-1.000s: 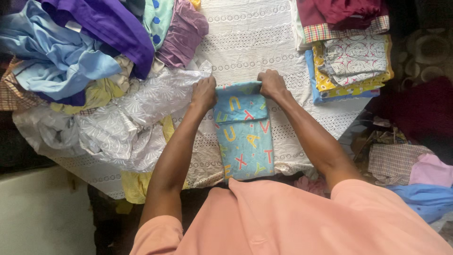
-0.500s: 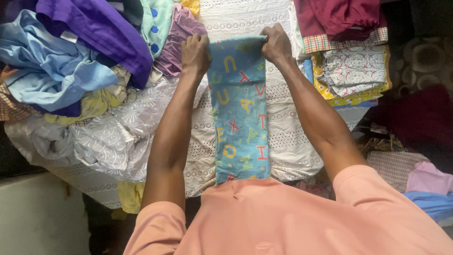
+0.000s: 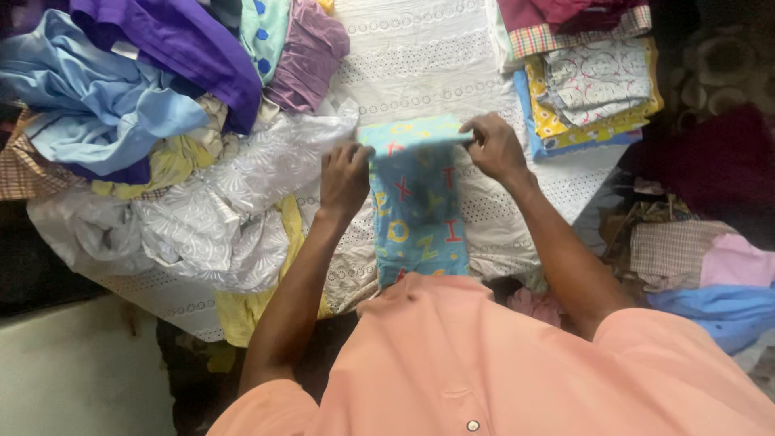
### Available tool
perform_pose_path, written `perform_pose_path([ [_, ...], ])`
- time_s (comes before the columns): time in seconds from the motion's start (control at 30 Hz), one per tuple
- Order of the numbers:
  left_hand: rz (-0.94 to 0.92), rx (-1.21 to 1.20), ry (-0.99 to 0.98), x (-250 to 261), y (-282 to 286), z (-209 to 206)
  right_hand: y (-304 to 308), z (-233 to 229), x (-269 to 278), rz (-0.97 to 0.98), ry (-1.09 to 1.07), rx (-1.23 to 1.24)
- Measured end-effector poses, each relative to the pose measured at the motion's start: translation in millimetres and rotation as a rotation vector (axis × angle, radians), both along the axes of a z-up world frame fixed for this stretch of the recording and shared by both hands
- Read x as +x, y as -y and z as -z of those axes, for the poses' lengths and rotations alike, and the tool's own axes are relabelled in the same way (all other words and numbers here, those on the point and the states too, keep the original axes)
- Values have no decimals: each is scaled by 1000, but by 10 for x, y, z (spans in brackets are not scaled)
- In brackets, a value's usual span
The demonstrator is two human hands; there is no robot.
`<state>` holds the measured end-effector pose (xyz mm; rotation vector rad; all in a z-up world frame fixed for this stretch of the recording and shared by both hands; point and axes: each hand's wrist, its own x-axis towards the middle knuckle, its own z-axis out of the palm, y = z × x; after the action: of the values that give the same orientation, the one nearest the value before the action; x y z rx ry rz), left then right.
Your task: The person folds several pieces of clothing on a bed. They handle a maroon pair of shorts, a light blue patterned cloth, a light blue pair of shorts, and a purple pair of shorts, folding each item neatly and stacking them on the bed.
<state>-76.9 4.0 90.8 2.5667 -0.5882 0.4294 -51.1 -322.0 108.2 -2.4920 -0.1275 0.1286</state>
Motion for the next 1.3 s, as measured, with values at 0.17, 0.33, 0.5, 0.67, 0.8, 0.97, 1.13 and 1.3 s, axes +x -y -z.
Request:
perform_pose_path([
  [0.17, 69, -115, -367, -964, 10, 375, -17, 432, -1085, 66, -86, 102],
  [0.33, -218, -477, -509, -1005, -25, 947, -11, 871, -1328, 262, -251, 236],
  [0.5, -362, -820, -562, -449, -25, 1448, 14, 1355, -928, 341, -131, 364],
  [0.67, -321, -987, -657, 147, 27, 1609, -112, 1457, -405, 454, -105, 371],
  [0.8, -451, -1025, -764, 492, 97, 1624, -212, 1410, -11, 539, -164, 358],
  [0.97, -468, -1132, -815, 749, 121, 1687, -314, 1265, 286, 555, -134, 255],
  [1.13, -446, -1187, -890, 856, 178, 1495, -380, 901, 426, 608, -344, 587],
  [1.3, -314, -1267, -827, 954, 163, 997, -234, 711, 680, 573, -481, 993],
])
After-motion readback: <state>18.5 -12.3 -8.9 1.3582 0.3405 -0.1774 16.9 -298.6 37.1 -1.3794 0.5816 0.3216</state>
